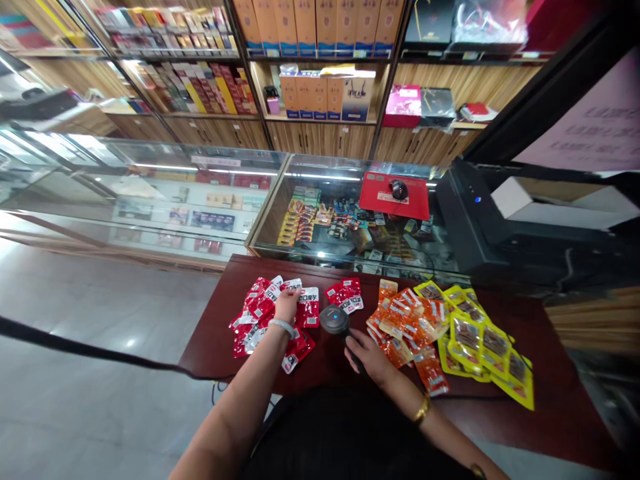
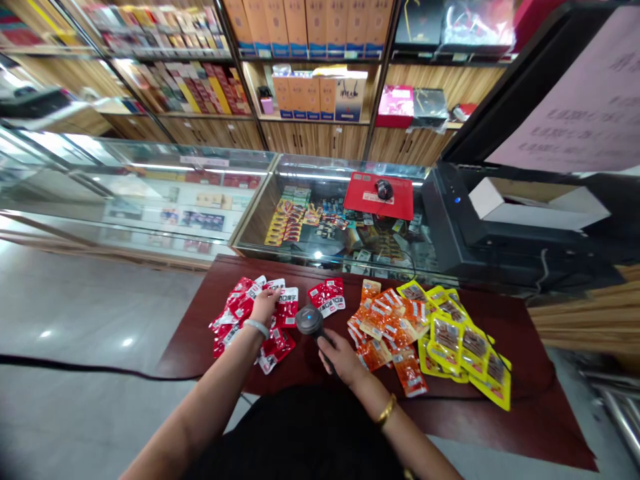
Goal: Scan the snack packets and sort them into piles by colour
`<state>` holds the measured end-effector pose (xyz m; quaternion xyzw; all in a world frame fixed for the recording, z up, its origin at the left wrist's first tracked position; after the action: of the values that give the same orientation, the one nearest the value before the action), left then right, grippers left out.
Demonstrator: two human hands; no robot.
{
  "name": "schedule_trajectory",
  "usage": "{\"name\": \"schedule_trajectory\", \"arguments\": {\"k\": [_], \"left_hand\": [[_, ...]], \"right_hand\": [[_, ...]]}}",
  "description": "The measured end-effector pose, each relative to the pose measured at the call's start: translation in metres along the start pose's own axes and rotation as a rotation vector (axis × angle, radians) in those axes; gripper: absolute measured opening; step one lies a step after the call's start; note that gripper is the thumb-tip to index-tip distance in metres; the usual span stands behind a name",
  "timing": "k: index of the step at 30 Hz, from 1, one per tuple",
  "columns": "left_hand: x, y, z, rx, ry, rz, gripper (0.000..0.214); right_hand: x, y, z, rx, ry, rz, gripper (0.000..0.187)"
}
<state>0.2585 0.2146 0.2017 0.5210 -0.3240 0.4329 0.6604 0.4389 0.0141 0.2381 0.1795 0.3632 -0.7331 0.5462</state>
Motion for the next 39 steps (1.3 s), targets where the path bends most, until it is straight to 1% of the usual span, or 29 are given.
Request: {"name": "schedule_trajectory", "arguments": {"k": [2, 4, 8, 10, 11, 13, 15, 16, 17, 18, 21, 22, 23, 24, 26, 28, 29, 33, 35, 37, 39], "left_hand": [[-0.003, -0.004, 0.004, 0.024, 0.066, 0.121, 0.029], [-0.003, -0.007, 0.006, 0.024, 0.109, 0.185, 0.03], [0.0, -0.012, 0.008, 0.037, 0.151, 0.243, 0.031], [0.002, -0.019, 0.009, 0.044, 0.16, 0.283, 0.031], [0.003, -0.025, 0.01, 0.013, 0.155, 0.324, 0.031], [0.008, -0.04, 0.013, -0.095, 0.136, 0.426, 0.028], [0.012, -0.049, 0.015, -0.206, 0.107, 0.476, 0.027], [0.013, -0.048, 0.016, -0.243, 0.081, 0.429, 0.027], [0.012, -0.044, 0.016, -0.278, 0.04, 0.319, 0.028], [0.011, -0.036, 0.016, -0.329, -0.022, 0.15, 0.028], [0.005, -0.009, 0.022, -0.539, -0.253, -0.569, 0.027], [0.001, 0.0, 0.027, -0.604, -0.314, -0.78, 0.031], [-0.003, 0.007, 0.033, -0.658, -0.361, -0.945, 0.036], [-0.006, 0.012, 0.038, -0.694, -0.393, -1.06, 0.041], [-0.01, 0.018, 0.049, -0.729, -0.43, -1.172, 0.05], [-0.012, 0.019, 0.054, -0.722, -0.449, -1.197, 0.052], [-0.013, 0.02, 0.054, -0.708, -0.454, -1.193, 0.05], [-0.013, 0.02, 0.045, -0.643, -0.449, -1.084, 0.022], [-0.015, 0.021, 0.036, -0.573, -0.384, -0.967, 0.02], [-0.017, 0.019, 0.029, -0.48, -0.284, -0.809, 0.022], [-0.017, 0.012, 0.026, -0.405, -0.223, -0.632, 0.021]], "right_hand": [[-0.001, -0.002, 0.002, -0.017, -0.017, 0.039, 0.06], [-0.001, -0.003, 0.004, -0.033, -0.034, 0.069, 0.06], [0.001, -0.003, 0.004, -0.054, -0.051, 0.103, 0.058], [0.001, -0.002, 0.003, -0.048, -0.043, 0.093, 0.058], [0.001, -0.001, 0.003, -0.043, -0.04, 0.08, 0.058], [0.002, 0.001, 0.001, -0.034, -0.038, 0.05, 0.059], [0.003, 0.003, -0.002, -0.028, -0.034, 0.03, 0.058], [0.003, 0.003, -0.004, -0.026, -0.028, 0.028, 0.056], [0.004, 0.004, -0.005, -0.028, -0.021, 0.03, 0.054], [0.005, 0.004, -0.006, -0.03, -0.015, 0.033, 0.052], [0.007, 0.003, -0.009, -0.039, -0.022, 0.031, 0.052], [0.008, 0.002, -0.01, -0.039, -0.03, 0.029, 0.053], [0.008, 0.001, -0.01, -0.039, -0.037, 0.027, 0.054], [0.007, 0.0, -0.01, -0.038, -0.043, 0.025, 0.055], [0.005, -0.003, -0.009, -0.047, -0.044, 0.03, 0.055], [0.003, -0.006, -0.008, -0.063, -0.041, 0.04, 0.054], [0.003, -0.006, -0.008, -0.068, -0.039, 0.044, 0.053], [0.003, -0.005, -0.006, -0.073, -0.033, 0.047, 0.051], [0.004, -0.004, -0.005, -0.071, -0.03, 0.052, 0.051], [0.005, -0.002, -0.004, -0.059, -0.033, 0.054, 0.052], [0.006, -0.001, -0.002, -0.047, -0.035, 0.049, 0.055]]}}
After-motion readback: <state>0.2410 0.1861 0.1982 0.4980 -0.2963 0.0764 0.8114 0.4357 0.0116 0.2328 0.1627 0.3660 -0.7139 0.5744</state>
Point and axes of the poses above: each hand's wrist, its own z-axis away from the middle knuckle, its own y-axis out of the back of the hand, x = y × z, the point moved 5 cm from there along -z, towards the middle knuckle, and after that the axes turned 14 degrees about -y, right-handed, at the moved point
